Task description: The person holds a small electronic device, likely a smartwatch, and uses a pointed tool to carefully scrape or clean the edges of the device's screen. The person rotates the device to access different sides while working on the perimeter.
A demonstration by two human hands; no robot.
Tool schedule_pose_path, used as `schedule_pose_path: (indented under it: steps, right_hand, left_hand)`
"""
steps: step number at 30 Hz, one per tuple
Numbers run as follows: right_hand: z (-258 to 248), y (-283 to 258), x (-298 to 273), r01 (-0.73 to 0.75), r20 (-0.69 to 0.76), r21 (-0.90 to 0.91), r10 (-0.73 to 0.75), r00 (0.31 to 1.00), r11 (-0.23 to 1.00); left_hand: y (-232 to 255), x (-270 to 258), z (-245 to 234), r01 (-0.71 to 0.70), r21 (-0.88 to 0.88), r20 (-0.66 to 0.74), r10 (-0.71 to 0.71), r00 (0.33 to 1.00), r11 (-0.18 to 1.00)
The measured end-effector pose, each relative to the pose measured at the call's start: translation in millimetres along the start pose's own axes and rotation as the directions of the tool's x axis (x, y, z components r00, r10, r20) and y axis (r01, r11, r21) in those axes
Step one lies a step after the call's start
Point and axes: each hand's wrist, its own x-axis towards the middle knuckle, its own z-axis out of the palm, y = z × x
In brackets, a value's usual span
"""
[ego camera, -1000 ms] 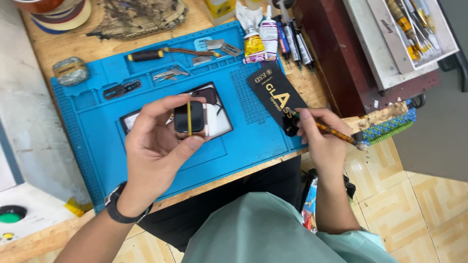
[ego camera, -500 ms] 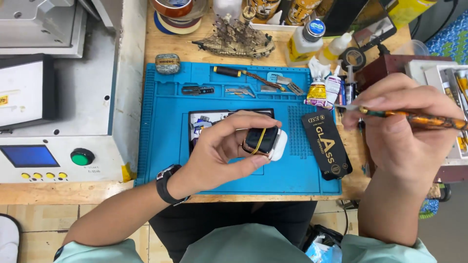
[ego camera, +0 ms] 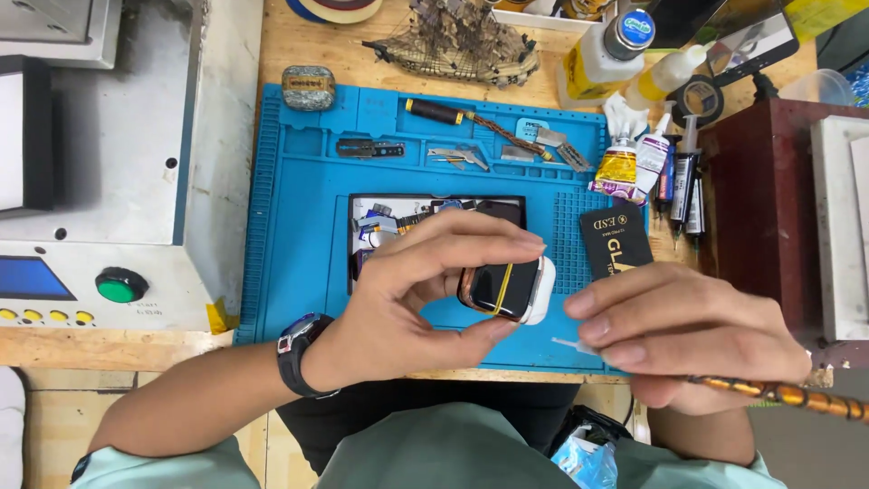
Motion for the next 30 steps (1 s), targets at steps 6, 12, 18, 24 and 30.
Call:
schedule_pose_path:
  steps: [6,12,18,24,30]
  right_hand:
    - [12,-9,8,-0.002,-0.05,-0.141,-0.005,0.999,0.99]
    - [15,-7,5,-0.01,-0.072,-0.16,-0.002,0.997,0.987]
    - [5,-10,11,0.003,0.058,-0.17,0.007,0.998,0.985]
    - [9,-3,3,0.045,0.035,-0.17,-0.04,0.999,0.984]
    - [8,-4,3,0.039,0.052,-0.204,-0.029,0.998,0.978]
  left_hand:
    - [-3,0,0,-0.028,0.004,0.004,0.028,1.0,1.0]
    - [0,-1,-1,0.004,-0.024,0.023,-0.004,1.0,1.0]
    - [0,-1,-1,-0.001,-0.026,0.027,0.002,1.0,1.0]
    - [1,-2,-2,0.023,0.002,0.024,-0.024,0.999,1.0]
    - [1,-2,-3,0.016,0.046,0.024,-0.017,1.0,0.999]
